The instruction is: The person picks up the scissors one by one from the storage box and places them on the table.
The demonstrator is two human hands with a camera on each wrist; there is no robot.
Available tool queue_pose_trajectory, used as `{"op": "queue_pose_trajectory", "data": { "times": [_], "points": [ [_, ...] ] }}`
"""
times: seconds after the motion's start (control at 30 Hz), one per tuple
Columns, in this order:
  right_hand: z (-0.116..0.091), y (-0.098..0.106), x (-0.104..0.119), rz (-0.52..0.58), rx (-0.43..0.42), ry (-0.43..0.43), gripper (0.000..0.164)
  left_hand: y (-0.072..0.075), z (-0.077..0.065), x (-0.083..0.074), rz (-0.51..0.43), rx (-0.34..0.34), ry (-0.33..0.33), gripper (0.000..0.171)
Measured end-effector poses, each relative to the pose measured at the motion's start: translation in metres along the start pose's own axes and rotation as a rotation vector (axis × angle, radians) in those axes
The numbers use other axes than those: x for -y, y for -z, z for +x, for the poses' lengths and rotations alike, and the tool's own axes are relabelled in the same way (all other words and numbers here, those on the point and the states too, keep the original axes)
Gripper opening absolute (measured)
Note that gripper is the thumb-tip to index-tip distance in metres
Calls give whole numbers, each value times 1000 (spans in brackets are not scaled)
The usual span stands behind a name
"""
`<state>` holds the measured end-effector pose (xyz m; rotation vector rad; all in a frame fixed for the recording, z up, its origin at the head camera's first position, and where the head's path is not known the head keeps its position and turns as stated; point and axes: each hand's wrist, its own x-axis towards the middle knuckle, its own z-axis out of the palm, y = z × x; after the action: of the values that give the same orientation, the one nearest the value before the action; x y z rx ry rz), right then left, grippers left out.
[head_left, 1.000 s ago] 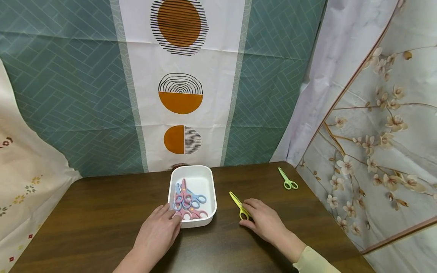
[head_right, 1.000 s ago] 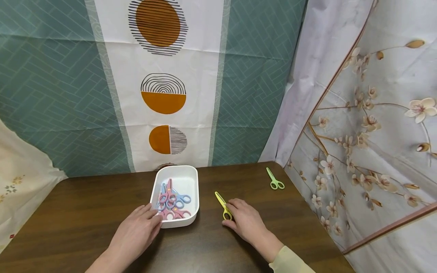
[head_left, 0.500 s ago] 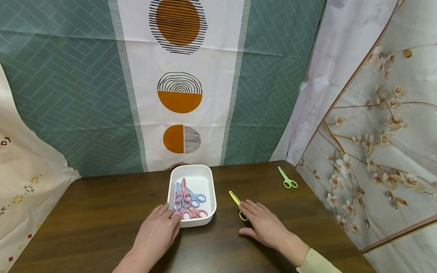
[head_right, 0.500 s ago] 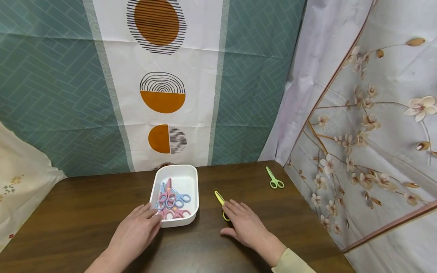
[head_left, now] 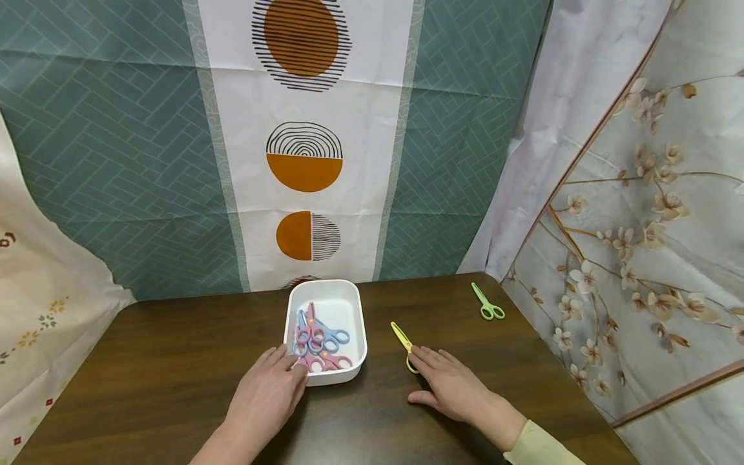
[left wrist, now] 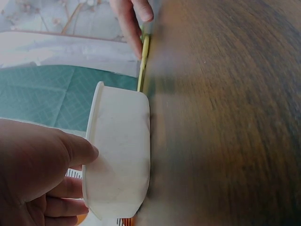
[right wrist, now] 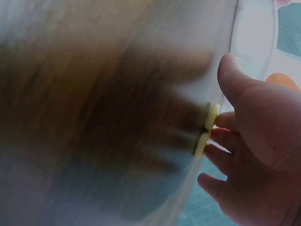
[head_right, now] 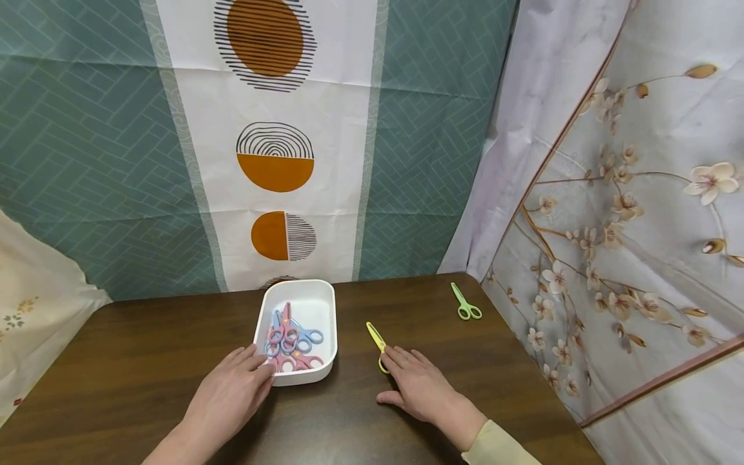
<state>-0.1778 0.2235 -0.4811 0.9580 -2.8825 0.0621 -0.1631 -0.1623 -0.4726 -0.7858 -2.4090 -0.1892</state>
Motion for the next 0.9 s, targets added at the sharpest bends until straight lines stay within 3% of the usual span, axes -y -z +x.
{"op": "queue_pose_trajectory", "data": {
  "times": [0.7, 0.9],
  "points": [
    [12, -3, -38, 67, 24, -117, 76, 1, 1, 0, -4, 44, 22, 19],
    [16, -1, -54, 108, 44, -184, 77, 1, 0, -1, -5, 20, 9, 19]
  ]
}}
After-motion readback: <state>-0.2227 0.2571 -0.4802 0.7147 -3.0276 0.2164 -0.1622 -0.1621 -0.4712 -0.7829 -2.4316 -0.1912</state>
